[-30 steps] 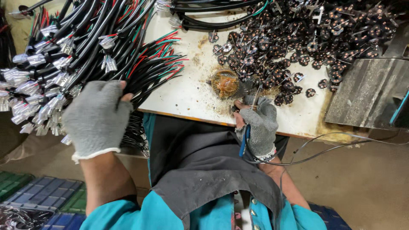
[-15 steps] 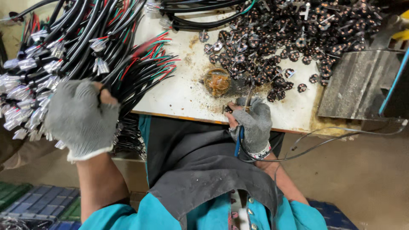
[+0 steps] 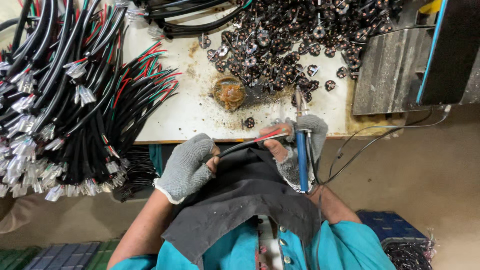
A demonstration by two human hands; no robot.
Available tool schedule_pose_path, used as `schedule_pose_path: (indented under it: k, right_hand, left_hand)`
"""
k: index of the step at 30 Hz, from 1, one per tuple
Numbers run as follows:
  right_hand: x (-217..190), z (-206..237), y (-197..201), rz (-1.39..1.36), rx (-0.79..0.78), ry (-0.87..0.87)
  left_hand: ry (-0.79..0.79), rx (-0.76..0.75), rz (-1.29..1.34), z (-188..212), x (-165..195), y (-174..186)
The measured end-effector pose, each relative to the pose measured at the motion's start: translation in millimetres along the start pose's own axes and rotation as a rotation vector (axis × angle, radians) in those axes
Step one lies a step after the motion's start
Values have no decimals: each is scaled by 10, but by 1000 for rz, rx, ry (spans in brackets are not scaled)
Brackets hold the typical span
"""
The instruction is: The person solders red and green wires onto small black connector plugs at a workbench. They hold a plug in one hand and a soldering iron in the other, dip the wire ends into a flux container, apply the hot iron to the wire and terminal, and place finished plugs onto a large pile on the table.
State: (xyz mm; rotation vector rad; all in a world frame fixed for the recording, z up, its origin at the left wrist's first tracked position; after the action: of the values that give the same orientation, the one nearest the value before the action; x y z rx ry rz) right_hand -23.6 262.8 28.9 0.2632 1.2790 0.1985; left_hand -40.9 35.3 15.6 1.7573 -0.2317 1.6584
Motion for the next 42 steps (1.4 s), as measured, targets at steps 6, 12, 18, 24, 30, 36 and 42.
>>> schedule_pose_path:
  k: [6, 12, 18, 24, 30, 36, 42]
  right_hand:
    - [-59, 44, -181, -127, 24, 124]
    - [-129, 79, -386, 87, -51, 202]
    - [96, 60, -304, 48, -15, 60]
    - [66, 17, -238, 24, 87, 65]
    - [-103, -46, -263, -100, 36, 97]
    - [-17, -147, -383, 27, -81, 65]
    - [47, -157, -399, 39, -80, 47]
  left_hand:
    - [-69, -228, -26, -48, 153, -40]
    - [60, 51, 209, -207, 167, -182]
    - [-25, 118, 143, -251, 77, -255]
    - [-232, 266, -256, -258, 331, -141]
    - [-209, 295, -272, -257, 292, -101]
    - [-78, 260, -138, -308, 117, -139]
    - [-60, 197, -113, -335, 57, -188]
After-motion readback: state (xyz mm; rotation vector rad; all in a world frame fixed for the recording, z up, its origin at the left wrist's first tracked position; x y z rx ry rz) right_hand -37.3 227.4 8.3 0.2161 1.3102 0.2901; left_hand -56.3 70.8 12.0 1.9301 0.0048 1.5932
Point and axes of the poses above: each hand's wrist, its own z-axis away from the middle knuckle, its own y-axis out of the back of the hand, x = y × z, the point moved 10 cm from there along -z, towards the middle knuckle, and after that the axes turned 6 degrees about -y, right-handed, at the moved point
